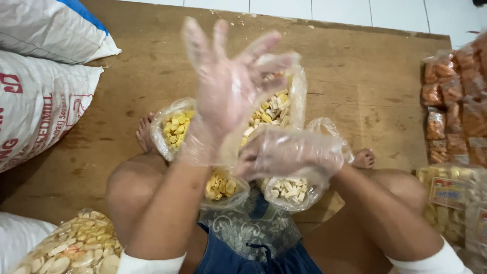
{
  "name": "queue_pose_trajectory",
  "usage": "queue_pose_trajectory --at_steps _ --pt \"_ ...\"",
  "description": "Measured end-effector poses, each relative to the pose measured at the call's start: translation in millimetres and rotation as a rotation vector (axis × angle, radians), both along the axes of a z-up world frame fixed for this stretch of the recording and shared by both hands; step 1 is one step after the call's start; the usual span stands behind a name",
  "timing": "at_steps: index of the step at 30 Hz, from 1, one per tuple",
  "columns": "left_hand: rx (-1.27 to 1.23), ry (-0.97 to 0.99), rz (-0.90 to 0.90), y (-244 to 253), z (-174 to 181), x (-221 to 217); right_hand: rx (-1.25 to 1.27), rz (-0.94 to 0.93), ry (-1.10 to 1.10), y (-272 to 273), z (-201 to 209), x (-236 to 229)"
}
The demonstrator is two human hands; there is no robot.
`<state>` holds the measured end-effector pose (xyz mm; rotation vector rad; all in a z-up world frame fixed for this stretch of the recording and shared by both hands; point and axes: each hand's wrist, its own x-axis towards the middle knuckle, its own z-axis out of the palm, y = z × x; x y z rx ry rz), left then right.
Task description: The person sits on the floor and sorts a mixed pile of dried fruit pieces by hand. They pick individual pieces from a central bag and place them into separate smaller bags based on type or color.
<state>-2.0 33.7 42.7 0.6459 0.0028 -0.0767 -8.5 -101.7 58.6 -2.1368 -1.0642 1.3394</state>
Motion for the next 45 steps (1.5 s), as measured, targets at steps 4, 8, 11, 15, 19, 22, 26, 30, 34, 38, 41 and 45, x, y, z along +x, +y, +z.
queue_pose_trajectory --at_steps 4,8,11,15,19,22,26,30,34,38,41,45 --pt "-0.465 -0.269 -0.1 34.8 -29.7 17.2 -0.421 -0.229 -0.042 -2.1 -21.6 31.2" --pt "-0.302 -0.082 0.009 38.5 -1.5 3.2 -0.405 -0.043 -0.271 -0.2 -74.6 43.5" --pt "-0.458 -0.078 -0.011 34.2 -5.0 -4.4 -0.406 -0.205 -0.087 18.3 -95.0 33.1" --pt "-0.584 -0.439 -0.288 39.0 -51.9 12.8 -0.432 0.071 -0.272 28.5 -165.7 28.5" --pt "-0.399 -0.459 -0.089 28.3 -24.4 6.6 -0.413 -0.044 -0.166 32.7 -186.7 20.3" --pt "-0.339 -0.386 -0.015 26.8 -7.9 2.4 -0.386 -0.078 -0.158 34.7 -179.7 11.4" --pt "-0.256 -0.097 0.234 20.4 21.1 -7.2 -0.32 -0.159 -0.145 43.1 -167.3 3.9" --pt "-0.074 -0.054 0.177 24.0 -0.9 1.1 -0.278 -0.23 -0.13 41.6 -154.4 -1.1" --pt "0.009 -0.067 0.185 21.9 -2.8 -0.6 -0.218 -0.344 -0.111 42.0 -141.5 -5.8" --pt "0.05 0.031 0.16 21.4 -5.1 -2.2 -0.15 -0.448 -0.095 48.0 -128.5 -12.5" --pt "0.121 -0.067 0.134 22.7 -11.4 -2.4 -0.104 -0.518 -0.079 52.9 -118.9 -13.1" --pt "0.16 -0.103 0.16 23.3 -22.8 1.1 -0.059 -0.58 -0.061 52.8 -103.4 3.3"
